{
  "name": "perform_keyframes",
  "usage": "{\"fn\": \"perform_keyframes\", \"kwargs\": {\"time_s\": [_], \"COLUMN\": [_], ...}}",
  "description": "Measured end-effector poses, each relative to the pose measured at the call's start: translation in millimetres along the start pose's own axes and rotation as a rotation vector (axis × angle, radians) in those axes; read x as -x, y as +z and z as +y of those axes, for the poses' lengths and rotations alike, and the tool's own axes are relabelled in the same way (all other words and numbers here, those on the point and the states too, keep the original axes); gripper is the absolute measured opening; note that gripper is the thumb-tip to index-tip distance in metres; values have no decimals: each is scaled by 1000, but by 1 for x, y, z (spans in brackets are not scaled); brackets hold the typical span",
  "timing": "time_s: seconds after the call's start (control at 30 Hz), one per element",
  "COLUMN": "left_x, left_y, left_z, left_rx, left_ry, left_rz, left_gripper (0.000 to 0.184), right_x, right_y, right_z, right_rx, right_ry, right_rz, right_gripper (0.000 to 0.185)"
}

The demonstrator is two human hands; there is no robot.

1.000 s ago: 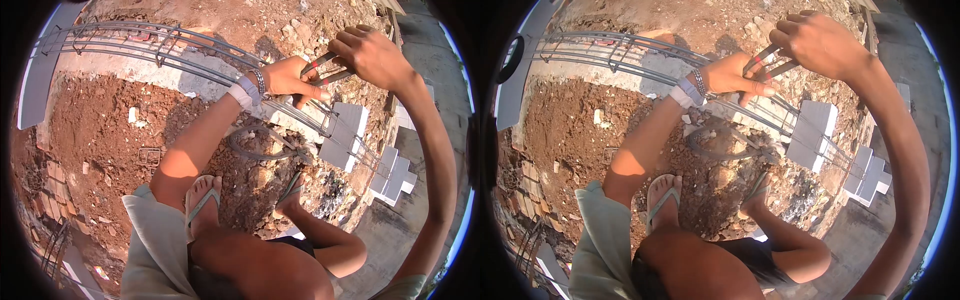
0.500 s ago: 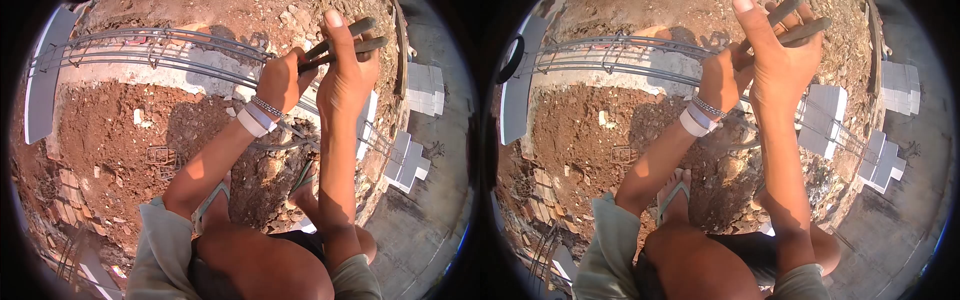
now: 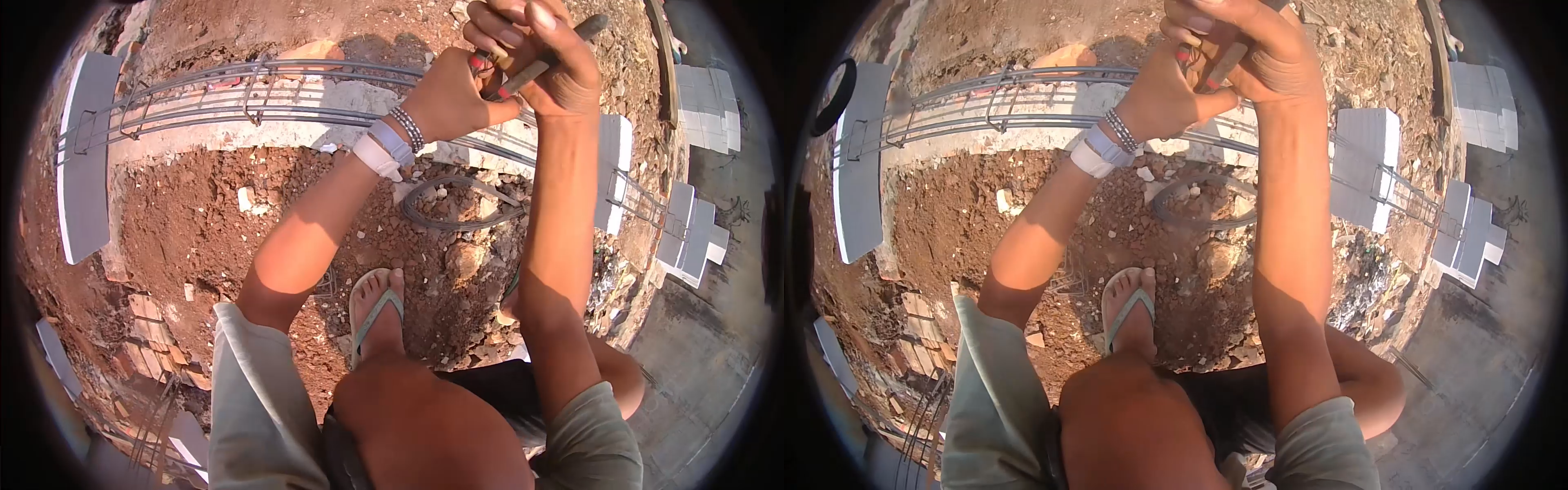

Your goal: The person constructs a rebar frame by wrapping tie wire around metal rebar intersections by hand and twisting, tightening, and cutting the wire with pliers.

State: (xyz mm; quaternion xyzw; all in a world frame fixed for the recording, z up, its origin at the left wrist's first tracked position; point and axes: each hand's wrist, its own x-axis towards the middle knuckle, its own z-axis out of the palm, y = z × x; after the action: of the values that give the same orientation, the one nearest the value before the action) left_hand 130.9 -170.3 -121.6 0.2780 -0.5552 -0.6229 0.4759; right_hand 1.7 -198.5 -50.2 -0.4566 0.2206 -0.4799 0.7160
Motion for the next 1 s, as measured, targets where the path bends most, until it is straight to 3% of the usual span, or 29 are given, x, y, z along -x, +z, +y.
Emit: {"fn": "perform_keyframes", "kwargs": {"time_s": [0.03,0.13,0.17,0.2,0.23,0.27,0.33,0.37,0.47,0.53,0.6,0.67,0.73,0.83,0.9,0.97,1.0], "left_x": [-2,6,11,14,18,19,15,16,19,13,12,21,41,32,20,13,12], "left_y": [-4,16,26,29,24,17,-10,8,-17,-25,-22,0,22,34,32,25,20], "left_z": [3,-11,-10,-8,-6,-3,22,24,-26,-60,-75,-63,-44,-38,-34,-10,6], "left_rx": [-235,-221,-478,-417,-353,-286,-436,-381,-242,-350,-464,-485,-440,-364,-285,-211,-219], "left_ry": [-81,15,51,14,-22,-49,-158,-105,-84,177,365,345,289,225,160,38,-39], "left_rz": [-87,129,190,175,163,153,-264,-160,-137,-24,143,288,368,398,358,213,109], "left_gripper": [28,30,34,34,34,35,30,27,21,22,22,21,20,18,17,16,16], "right_x": [14,19,15,19,14,3,-3,1,-8,10,27,16,18,29,27,25,26], "right_y": [52,45,29,20,40,24,11,10,1,23,53,93,101,83,50,39,34], "right_z": [-19,-3,-5,-9,-12,-6,-16,-30,-29,-35,-23,18,27,8,-8,-12,-14], "right_rx": [166,216,232,250,193,-41,89,300,361,552,665,1047,1091,697,671,492,415], "right_ry": [-34,-194,-79,34,96,44,142,125,90,79,-141,-565,-701,-454,-336,-235,-188], "right_rz": [243,363,344,331,260,-142,-464,-503,-589,-161,282,854,1068,825,624,552,347], "right_gripper": [53,61,57,53,42,38,37,45,42,37,43,48,51,53,52,57,55]}}
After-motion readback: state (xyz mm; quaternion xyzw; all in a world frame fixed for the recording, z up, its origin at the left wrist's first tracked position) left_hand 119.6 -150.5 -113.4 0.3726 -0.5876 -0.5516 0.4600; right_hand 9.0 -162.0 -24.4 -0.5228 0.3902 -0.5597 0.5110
